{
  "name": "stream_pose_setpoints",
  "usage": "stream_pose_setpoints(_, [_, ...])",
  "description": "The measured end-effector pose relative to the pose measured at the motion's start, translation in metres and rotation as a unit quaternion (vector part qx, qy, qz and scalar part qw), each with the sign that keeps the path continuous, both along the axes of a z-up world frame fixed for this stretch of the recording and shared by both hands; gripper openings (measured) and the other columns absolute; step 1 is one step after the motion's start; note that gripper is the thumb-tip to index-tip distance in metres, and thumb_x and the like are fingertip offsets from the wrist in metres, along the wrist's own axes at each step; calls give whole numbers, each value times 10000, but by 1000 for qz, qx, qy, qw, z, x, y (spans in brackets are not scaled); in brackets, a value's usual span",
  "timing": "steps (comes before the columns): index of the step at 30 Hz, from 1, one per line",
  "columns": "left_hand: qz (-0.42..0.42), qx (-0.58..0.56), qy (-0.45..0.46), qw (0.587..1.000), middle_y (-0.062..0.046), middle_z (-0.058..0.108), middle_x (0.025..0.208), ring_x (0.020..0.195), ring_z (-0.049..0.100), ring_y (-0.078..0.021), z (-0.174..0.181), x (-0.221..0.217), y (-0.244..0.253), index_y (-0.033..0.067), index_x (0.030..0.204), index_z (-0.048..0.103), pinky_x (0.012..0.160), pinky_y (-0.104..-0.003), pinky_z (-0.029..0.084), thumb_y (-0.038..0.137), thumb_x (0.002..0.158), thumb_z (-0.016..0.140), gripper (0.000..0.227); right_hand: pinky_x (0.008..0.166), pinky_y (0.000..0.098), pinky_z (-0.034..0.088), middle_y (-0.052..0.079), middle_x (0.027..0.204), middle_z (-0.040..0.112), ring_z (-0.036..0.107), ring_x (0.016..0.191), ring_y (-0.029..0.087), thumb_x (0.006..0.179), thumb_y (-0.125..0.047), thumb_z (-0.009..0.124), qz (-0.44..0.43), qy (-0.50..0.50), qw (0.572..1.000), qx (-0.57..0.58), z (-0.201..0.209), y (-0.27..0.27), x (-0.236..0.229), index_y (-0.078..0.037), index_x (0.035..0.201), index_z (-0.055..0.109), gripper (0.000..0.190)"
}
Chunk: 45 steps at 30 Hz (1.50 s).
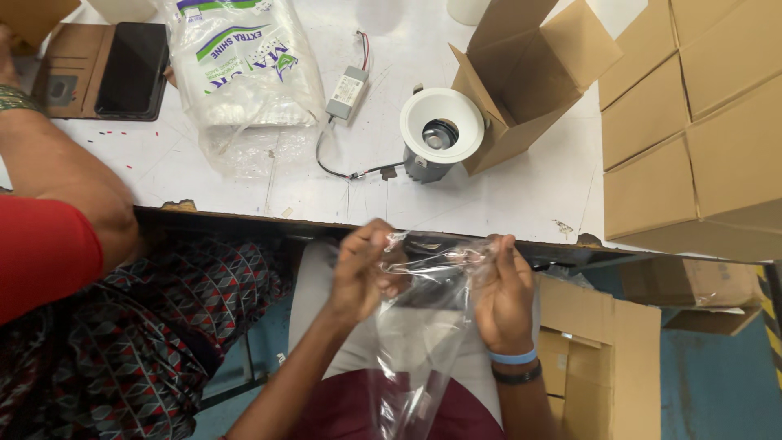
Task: The person sits on the floor and packs cylindrical devices and power adapters into small cardboard boxes. They wrap the devices in plastic, place them inside the boxes, and close the flaps. The person repeats this process for multiple units.
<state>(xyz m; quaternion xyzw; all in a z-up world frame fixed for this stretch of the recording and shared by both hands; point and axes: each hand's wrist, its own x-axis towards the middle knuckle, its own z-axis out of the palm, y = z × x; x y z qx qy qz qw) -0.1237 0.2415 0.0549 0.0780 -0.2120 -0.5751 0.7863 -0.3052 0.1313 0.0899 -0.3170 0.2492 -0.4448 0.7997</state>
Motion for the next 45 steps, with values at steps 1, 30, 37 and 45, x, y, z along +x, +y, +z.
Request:
stream_pose_setpoints(1, [8,63,-91,994,2,599,747,600,543,-73,0,-2,-4,31,1004,634,520,-242,464,240,1101,661,232,762,308,573,39,856,604,644,779,149,1072,-352,591,0,9,1000,-17,0,-3,0,-33,1000,561,328])
stream_pose_setpoints(30, [383,87,-582,712,-191,684,1034,937,676,-307,-55,117,-149,35,1066,616,850,-427,556,154,1003,649,139,461,294,541,106,737,706,664,574,143,958,-63,582,-68,420,875,-231,-43,-121,92,0,915,717,156])
stream_pose_setpoints(37, [227,389,-699,556,-231,714,1041,1009,677,-436,-45,81,-125,69,1189,457,812,-487,515,140,859,646,387,851,393,552,180,1072,702,697,1021,265,877,-36,729,-144,377,761,-507,-74,-108,90,29,1150,574,321])
stream_pose_setpoints(45, [280,183,-377,864,-152,603,1093,936,644,-273,-27,37,-81,38,1263,480,821,-369,543,159,1023,571,284,994,335,543,110,1189,646,631,1120,189,1059,-99,642,-183,282,818,-466,-35,-84,88,-14,1230,551,212])
